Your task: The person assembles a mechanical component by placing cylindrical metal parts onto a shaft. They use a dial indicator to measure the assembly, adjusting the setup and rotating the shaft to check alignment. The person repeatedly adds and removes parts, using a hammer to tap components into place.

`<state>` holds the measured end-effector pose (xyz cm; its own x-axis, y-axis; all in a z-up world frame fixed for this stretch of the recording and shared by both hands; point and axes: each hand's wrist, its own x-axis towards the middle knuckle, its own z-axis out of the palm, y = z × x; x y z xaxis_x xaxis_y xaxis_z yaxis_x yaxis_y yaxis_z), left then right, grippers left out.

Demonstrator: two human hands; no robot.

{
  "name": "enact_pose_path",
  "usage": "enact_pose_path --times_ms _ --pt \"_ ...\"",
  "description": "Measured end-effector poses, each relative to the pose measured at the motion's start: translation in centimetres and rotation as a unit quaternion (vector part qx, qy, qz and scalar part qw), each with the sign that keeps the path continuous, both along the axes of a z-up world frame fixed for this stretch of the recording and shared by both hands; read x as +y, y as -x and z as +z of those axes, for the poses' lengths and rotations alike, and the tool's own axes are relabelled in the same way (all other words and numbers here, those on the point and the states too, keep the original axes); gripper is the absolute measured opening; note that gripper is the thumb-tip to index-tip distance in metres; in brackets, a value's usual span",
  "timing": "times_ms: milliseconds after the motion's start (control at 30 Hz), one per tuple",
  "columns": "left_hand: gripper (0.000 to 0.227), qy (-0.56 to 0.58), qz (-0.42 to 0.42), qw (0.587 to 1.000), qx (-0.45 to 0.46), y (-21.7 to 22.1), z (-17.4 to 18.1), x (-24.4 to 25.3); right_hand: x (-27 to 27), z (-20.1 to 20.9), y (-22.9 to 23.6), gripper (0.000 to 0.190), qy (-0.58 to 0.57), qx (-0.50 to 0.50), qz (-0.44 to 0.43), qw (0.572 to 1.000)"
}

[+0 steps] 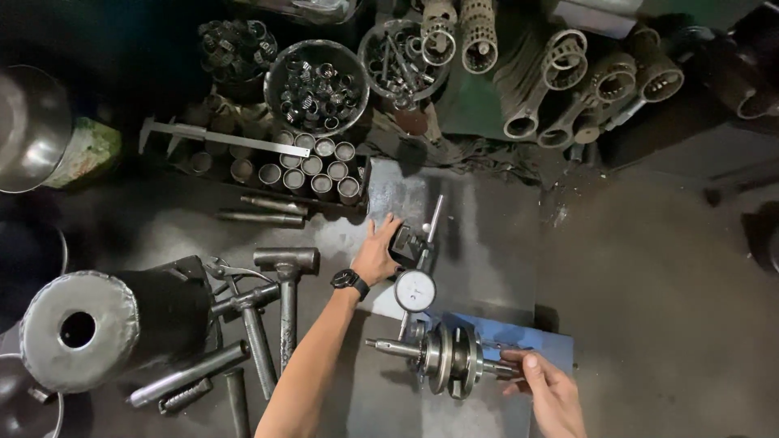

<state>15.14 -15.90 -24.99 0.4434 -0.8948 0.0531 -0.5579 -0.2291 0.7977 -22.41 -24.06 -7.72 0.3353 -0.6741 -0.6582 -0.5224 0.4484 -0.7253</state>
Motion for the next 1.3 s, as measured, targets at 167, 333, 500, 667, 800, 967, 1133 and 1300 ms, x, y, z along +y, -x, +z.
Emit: enact_pose_path --times_ms 167,333,500,667,800,967,1133,1300 --pt "0.092 0.013 -0.008 1.000 0.015 -0.2 0.0 0.2 -0.3 -0.8 0.5 0.049 -0.004 0.013 0.034 0.999" --pt "0.095 -0.008 -0.008 1.000 0.025 -0.3 1.1 0.3 -0.7 -2.3 1.2 0.046 -0.084 0.045 0.039 0.995" --pt "0.098 -0.015 -0.011 1.000 0.011 0.0 1.5 0.8 -0.7 -1.2 0.3 0.038 -0.081 0.027 0.035 0.996" --pt "0.100 0.052 0.017 0.998 0.016 4.0 7.7 5.8 -0.3 0.3 -0.6 0.032 -0.068 0.036 0.035 0.996" --pt "0.062 0.020 0.181 0.962 0.205 10.2 11.5 11.3 0.1 2.9 -1.7 0.026 -0.024 0.017 0.079 0.996" --pt "0.058 0.083 0.167 0.876 0.445 16.3 12.8 14.8 0.1 3.9 -1.8 0.026 0.033 0.045 0.107 0.993" --pt "0.062 0.176 0.110 0.796 0.568 19.2 14.2 14.1 0.6 6.6 -3.4 0.037 -0.008 -0.033 0.079 0.996" --pt "0.065 0.148 0.118 0.809 0.557 20.3 14.7 14.5 -0.4 1.8 -1.4 0.043 -0.020 0.008 0.095 0.995"
